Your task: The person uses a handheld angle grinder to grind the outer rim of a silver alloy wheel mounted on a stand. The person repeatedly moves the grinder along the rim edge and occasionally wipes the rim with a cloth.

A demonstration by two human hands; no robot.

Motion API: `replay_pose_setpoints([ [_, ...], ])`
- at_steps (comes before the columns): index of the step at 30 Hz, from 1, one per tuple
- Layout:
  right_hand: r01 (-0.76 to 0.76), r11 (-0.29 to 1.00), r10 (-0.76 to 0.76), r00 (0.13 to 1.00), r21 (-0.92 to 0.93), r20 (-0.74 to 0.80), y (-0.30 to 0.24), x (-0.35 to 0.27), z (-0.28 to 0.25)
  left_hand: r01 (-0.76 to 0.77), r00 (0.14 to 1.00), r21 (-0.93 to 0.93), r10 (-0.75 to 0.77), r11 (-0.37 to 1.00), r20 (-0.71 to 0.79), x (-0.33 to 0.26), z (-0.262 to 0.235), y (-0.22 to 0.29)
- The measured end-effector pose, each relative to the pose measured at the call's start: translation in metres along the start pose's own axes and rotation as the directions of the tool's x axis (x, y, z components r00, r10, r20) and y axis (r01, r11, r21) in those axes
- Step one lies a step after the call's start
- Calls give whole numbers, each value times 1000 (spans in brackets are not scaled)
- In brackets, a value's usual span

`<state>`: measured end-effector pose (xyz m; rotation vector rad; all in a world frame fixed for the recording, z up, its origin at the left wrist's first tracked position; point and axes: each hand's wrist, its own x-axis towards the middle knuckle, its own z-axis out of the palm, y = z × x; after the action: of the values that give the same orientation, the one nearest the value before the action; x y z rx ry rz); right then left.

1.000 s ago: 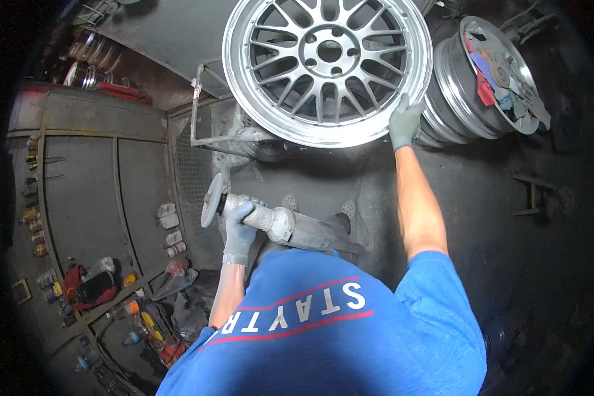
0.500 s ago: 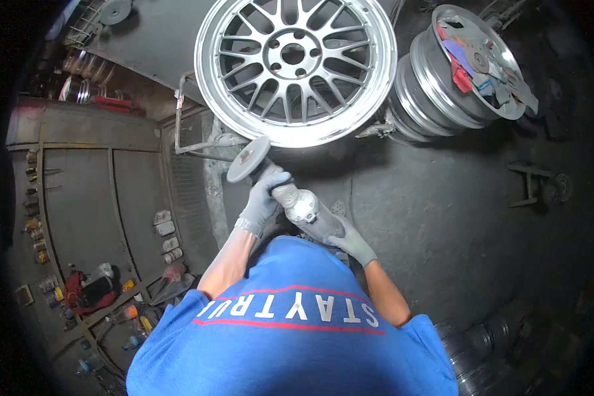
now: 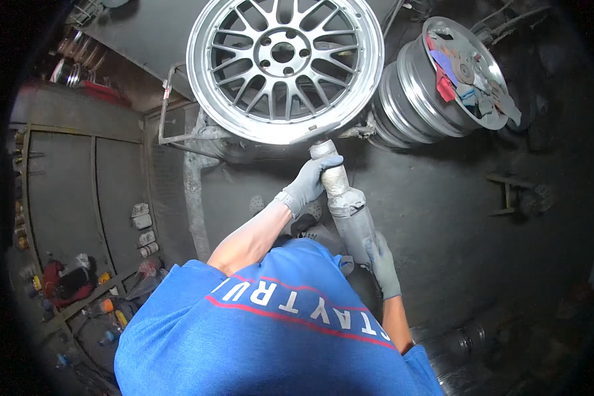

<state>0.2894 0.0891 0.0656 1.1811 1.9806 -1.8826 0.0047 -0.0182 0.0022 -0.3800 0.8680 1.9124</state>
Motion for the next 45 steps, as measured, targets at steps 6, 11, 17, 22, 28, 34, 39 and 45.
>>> replay_pose_setpoints([
  [6,-38,989,32,999,140,42,9,2,35,-42,999,2,42,999,-25,-17,-31,15],
  [11,-93,964,58,988,250,145,-2,11,80,-99,986,28,101,995,-129,-39,-67,50],
  [17,4,986,-42,973,167,227,-30,36,124,-226,956,50,231,973,-179,-51,-99,97],
  [22,-33,978,-17,971,204,237,-27,40,115,-224,953,57,231,973,-196,-48,-93,96],
  [28,-18,997,8,991,74,134,-10,18,54,-128,980,17,129,992,-152,-27,-60,40],
  [34,-27,996,26,1000,83,13,-9,-2,11,-13,1000,-4,13,1000,-9,-3,-15,3],
  [39,-96,980,97,995,175,2,-30,-8,25,-15,999,-66,17,998,33,-8,-26,4],
  [45,-38,997,30,994,72,104,10,24,58,-90,996,-81,90,993,2,-30,-80,33],
])
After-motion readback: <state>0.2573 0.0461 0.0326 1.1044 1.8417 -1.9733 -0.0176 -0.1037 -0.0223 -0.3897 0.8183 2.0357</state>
